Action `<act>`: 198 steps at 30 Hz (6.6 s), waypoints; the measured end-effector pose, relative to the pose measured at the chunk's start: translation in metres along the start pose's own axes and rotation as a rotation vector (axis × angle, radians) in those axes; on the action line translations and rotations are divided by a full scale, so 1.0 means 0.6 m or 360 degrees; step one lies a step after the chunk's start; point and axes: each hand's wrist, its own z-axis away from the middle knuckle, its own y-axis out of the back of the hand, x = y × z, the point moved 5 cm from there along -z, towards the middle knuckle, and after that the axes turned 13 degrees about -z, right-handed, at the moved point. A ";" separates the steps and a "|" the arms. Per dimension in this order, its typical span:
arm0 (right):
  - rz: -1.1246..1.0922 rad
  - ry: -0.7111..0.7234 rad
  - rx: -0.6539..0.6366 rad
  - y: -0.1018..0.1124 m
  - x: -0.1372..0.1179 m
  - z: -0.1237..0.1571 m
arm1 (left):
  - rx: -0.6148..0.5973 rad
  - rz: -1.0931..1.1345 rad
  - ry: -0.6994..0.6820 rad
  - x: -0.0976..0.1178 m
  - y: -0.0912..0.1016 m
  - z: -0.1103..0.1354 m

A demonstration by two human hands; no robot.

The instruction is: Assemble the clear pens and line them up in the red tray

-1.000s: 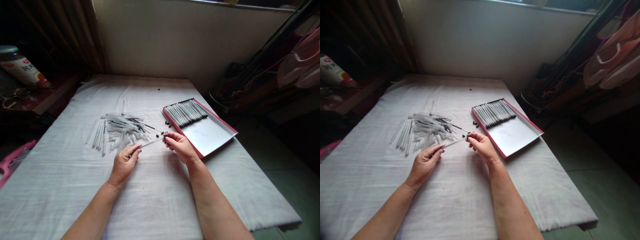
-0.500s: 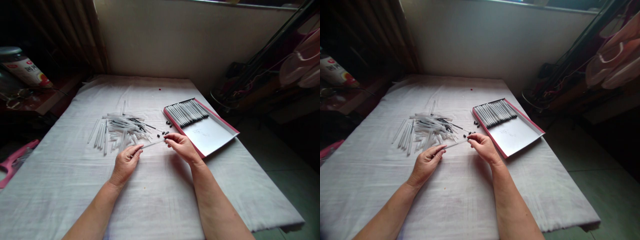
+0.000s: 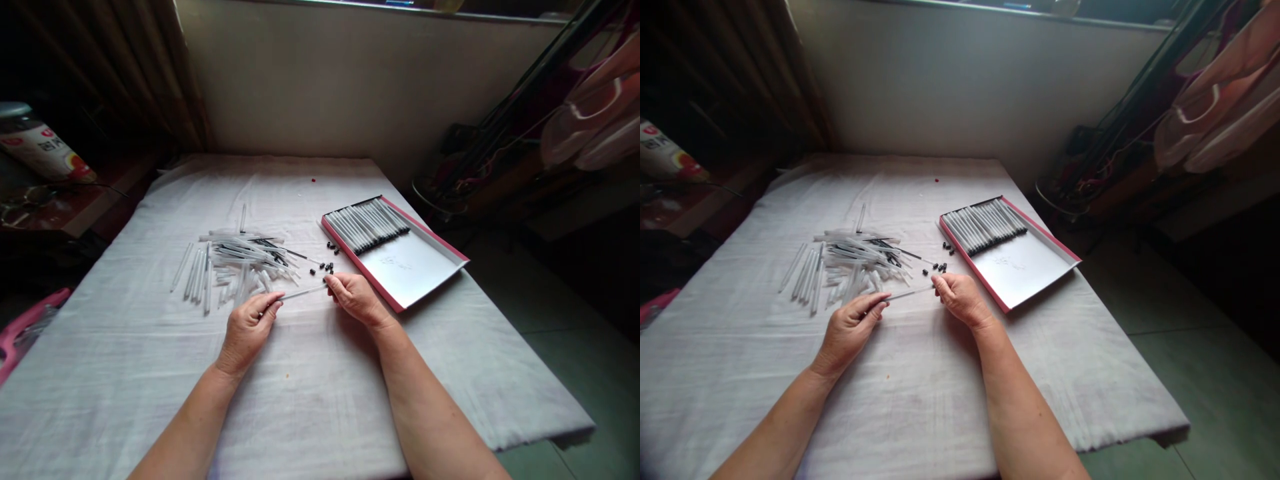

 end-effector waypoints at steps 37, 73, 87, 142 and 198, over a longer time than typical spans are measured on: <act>-0.0487 -0.0147 -0.0035 0.008 -0.008 0.002 | -0.0070 0.0032 0.0151 -0.006 -0.004 0.000; -0.0378 -0.0119 -0.0022 0.006 -0.003 0.002 | -0.0028 0.0087 0.0101 -0.004 -0.004 0.001; -0.0282 -0.0065 -0.0128 -0.023 -0.012 0.016 | -0.0064 -0.0131 0.0062 -0.008 0.009 -0.006; -0.0602 -0.0166 0.0132 -0.032 -0.004 0.051 | -0.0163 0.1330 0.1019 0.011 -0.034 0.002; 0.1056 -0.0373 0.1124 0.250 0.058 -0.155 | -0.0345 0.1314 0.1170 -0.005 -0.036 0.004</act>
